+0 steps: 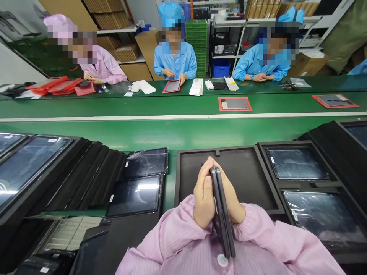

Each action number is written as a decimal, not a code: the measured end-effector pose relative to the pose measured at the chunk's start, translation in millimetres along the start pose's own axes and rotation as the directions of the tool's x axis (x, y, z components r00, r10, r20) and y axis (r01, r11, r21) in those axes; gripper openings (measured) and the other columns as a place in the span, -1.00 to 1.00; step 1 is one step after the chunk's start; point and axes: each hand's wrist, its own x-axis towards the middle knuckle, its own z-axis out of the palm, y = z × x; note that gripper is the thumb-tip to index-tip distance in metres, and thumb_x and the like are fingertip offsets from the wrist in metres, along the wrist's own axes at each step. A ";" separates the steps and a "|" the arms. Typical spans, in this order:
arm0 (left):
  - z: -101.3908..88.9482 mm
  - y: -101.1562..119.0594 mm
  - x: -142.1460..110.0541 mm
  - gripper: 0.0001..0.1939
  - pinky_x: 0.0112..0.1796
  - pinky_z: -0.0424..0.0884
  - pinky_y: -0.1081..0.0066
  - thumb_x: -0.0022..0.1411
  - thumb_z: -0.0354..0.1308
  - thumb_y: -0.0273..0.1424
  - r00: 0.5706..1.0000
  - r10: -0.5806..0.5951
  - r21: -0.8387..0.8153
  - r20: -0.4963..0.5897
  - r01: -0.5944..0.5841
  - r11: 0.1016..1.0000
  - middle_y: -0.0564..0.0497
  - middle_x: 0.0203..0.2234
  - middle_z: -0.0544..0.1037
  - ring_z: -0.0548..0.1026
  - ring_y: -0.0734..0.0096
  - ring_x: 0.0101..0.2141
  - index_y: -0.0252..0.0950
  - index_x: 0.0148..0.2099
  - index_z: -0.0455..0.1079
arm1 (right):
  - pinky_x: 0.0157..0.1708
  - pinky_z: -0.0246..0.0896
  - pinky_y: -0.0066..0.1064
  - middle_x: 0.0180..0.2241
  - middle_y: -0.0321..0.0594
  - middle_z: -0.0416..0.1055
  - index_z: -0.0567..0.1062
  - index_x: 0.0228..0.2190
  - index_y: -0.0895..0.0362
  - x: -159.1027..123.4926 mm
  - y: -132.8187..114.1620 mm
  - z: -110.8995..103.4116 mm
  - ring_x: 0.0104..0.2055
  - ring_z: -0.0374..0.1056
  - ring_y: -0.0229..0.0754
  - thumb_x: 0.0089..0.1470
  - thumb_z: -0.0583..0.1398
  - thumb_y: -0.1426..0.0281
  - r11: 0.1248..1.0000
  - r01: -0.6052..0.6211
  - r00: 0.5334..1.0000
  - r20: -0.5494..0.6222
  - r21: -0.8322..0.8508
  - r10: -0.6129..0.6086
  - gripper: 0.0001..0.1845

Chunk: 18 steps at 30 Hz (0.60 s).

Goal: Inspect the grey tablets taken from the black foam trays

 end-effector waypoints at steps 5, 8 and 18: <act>-0.4 -3.5 0.8 -0.63 0.05 0.31 0.30 0.24 0.03 -0.16 0.984 0.165 -0.126 0.068 -0.156 0.980 -0.06 -0.04 0.48 0.39 0.26 0.03 -0.19 0.02 0.38 | 0.18 0.09 -0.25 0.14 -0.21 0.27 0.26 0.14 0.02 -3.4 4.2 -0.3 0.21 0.11 -0.17 0.25 -0.10 0.15 0.999 -0.017 1.000 0.003 0.041 0.017 -0.50; 1.4 -3.6 3.6 -0.67 0.00 0.35 0.35 0.19 0.12 -0.21 0.975 0.210 -0.161 0.074 -0.196 0.967 -0.01 -0.10 0.49 0.42 0.30 -0.03 -0.14 0.00 0.38 | 0.20 0.03 -0.22 0.16 -0.22 0.24 0.24 0.15 0.01 -4.6 5.3 -1.1 0.23 0.09 -0.14 0.25 -0.09 0.15 0.997 -0.033 0.999 0.010 0.064 0.033 -0.50; 11.3 10.2 19.5 -0.89 -0.29 0.42 0.42 0.15 0.11 -0.38 0.991 0.136 -0.181 0.009 -0.132 0.975 0.06 -0.48 0.49 0.48 0.43 -0.39 -0.24 -0.42 0.39 | 0.18 0.07 -0.22 0.11 -0.13 0.29 0.29 0.11 0.12 -5.0 13.6 5.5 0.19 0.15 -0.14 0.26 -0.14 0.17 1.000 -0.015 0.999 -0.047 0.013 0.016 -0.48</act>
